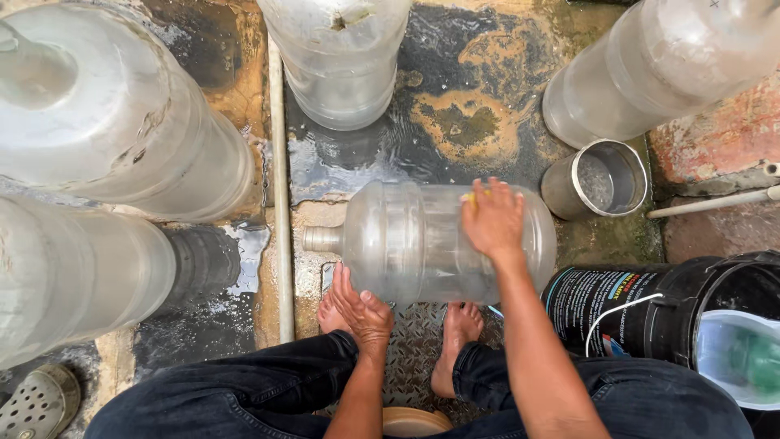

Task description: The person cleans several large plastic water bottles by scrubbing them with a yellow sponge and rinsing them with water from a jug.

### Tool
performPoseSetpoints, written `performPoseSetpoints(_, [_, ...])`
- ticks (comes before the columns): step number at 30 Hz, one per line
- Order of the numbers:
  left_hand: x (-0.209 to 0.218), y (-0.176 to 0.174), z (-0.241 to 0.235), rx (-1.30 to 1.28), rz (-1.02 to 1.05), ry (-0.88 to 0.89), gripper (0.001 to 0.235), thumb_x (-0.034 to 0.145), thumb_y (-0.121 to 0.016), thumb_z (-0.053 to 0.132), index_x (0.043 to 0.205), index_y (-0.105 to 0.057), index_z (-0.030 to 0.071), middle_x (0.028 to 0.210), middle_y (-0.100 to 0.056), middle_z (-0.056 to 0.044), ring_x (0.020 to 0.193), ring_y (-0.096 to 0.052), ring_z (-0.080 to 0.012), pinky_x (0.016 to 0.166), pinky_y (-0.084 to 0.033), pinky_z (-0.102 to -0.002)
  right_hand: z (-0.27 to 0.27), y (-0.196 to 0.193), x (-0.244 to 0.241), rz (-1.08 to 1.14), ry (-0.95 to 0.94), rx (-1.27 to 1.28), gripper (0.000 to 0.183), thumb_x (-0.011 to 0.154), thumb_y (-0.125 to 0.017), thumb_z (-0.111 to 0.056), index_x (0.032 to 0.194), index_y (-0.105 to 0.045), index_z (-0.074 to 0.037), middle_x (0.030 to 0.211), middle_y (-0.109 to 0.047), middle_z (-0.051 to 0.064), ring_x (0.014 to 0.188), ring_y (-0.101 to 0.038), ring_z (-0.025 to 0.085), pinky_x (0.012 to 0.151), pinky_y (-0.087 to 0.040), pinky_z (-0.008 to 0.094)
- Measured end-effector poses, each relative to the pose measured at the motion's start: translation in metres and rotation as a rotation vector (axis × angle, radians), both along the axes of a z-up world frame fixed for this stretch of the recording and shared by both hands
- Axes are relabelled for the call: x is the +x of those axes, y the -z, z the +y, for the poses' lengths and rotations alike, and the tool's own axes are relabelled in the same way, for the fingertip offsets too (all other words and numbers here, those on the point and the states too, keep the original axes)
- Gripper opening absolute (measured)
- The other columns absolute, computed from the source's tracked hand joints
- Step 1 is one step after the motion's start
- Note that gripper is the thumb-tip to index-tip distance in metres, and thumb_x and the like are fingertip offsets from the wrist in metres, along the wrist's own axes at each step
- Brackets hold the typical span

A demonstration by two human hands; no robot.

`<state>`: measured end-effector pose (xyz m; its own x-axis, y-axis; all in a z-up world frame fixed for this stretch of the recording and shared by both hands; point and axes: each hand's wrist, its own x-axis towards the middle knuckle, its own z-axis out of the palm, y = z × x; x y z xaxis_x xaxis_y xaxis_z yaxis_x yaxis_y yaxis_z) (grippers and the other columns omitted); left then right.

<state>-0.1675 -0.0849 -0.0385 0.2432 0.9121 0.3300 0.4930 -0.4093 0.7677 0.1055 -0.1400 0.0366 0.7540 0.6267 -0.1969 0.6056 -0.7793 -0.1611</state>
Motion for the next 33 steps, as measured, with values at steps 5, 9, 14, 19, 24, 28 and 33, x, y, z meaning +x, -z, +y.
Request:
performPoseSetpoints(5, [0.007, -0.049, 0.014, 0.0, 0.086, 0.035, 0.058, 0.102, -0.043, 0.038, 0.146, -0.043, 0.001, 0.155, -0.044, -0.025, 0.145, -0.041, -0.0408, 0.12, -0.027, -0.055, 0.084, -0.017, -0.133, 0.015, -0.379, 0.196, 0.069, 0.106, -0.036, -0.053, 0.156, -0.028, -0.007, 0.164, -0.032, 0.017, 0.151, -0.026, 0.033, 0.121, -0.004, 0.055])
performPoseSetpoints(9, [0.018, -0.075, 0.045, 0.048, 0.21, 0.211, 0.057, 0.097, -0.054, 0.034, 0.146, -0.047, 0.005, 0.154, -0.046, -0.021, 0.145, -0.042, -0.0394, 0.119, -0.031, -0.053, 0.066, -0.031, -0.111, 0.131, -0.322, 0.054, 0.058, 0.106, -0.028, -0.046, 0.16, -0.032, -0.024, 0.167, -0.03, 0.005, 0.156, -0.022, 0.027, 0.126, 0.002, 0.057])
performPoseSetpoints(14, [0.017, -0.069, 0.034, 0.077, 0.236, 0.177, 0.057, 0.099, -0.058, 0.027, 0.147, -0.046, 0.001, 0.156, -0.044, -0.025, 0.144, -0.042, -0.0427, 0.118, -0.034, -0.055, -0.039, -0.04, 0.016, 0.002, 0.122, -0.308, 0.056, 0.104, -0.027, -0.043, 0.155, -0.038, -0.026, 0.171, -0.02, 0.007, 0.157, -0.012, 0.032, 0.12, 0.005, 0.063])
performPoseSetpoints(19, [0.013, -0.057, 0.015, 0.169, 0.167, 0.138, 0.057, 0.1, -0.056, 0.025, 0.148, -0.043, -0.004, 0.155, -0.044, -0.025, 0.144, -0.043, -0.0446, 0.121, -0.035, -0.056, -0.045, -0.01, 0.028, 0.071, 0.147, -0.028, 0.066, 0.101, -0.031, -0.038, 0.161, -0.031, -0.01, 0.169, -0.027, 0.011, 0.157, -0.019, 0.03, 0.126, -0.001, 0.054])
performPoseSetpoints(24, [0.0, -0.051, -0.004, 0.187, 0.138, 0.136, 0.057, 0.101, -0.056, 0.026, 0.147, -0.04, -0.005, 0.154, -0.043, -0.027, 0.144, -0.041, -0.0463, 0.121, -0.034, -0.056, 0.062, 0.0, -0.107, 0.039, -0.342, 0.215, 0.067, 0.107, -0.035, -0.047, 0.161, -0.034, -0.007, 0.168, -0.032, 0.018, 0.153, -0.024, 0.038, 0.125, -0.008, 0.051])
performPoseSetpoints(28, [-0.003, -0.046, -0.002, 0.178, 0.162, 0.168, 0.06, 0.101, -0.057, 0.028, 0.147, -0.038, -0.005, 0.153, -0.042, -0.028, 0.145, -0.039, -0.047, 0.12, -0.033, -0.057, 0.114, -0.032, -0.104, 0.251, -0.307, -0.106, 0.063, 0.103, -0.033, -0.048, 0.155, -0.04, -0.014, 0.16, -0.038, 0.012, 0.151, -0.028, 0.031, 0.124, -0.002, 0.062])
performPoseSetpoints(33, [-0.007, -0.046, -0.014, 0.206, 0.167, 0.104, 0.059, 0.099, -0.056, 0.026, 0.148, -0.038, -0.002, 0.153, -0.04, -0.025, 0.145, -0.038, -0.045, 0.12, -0.033, -0.058, 0.117, -0.034, -0.088, 0.259, -0.282, -0.025, 0.057, 0.104, -0.035, -0.039, 0.149, -0.052, -0.007, 0.156, -0.05, 0.011, 0.147, -0.044, 0.03, 0.125, -0.013, 0.064])
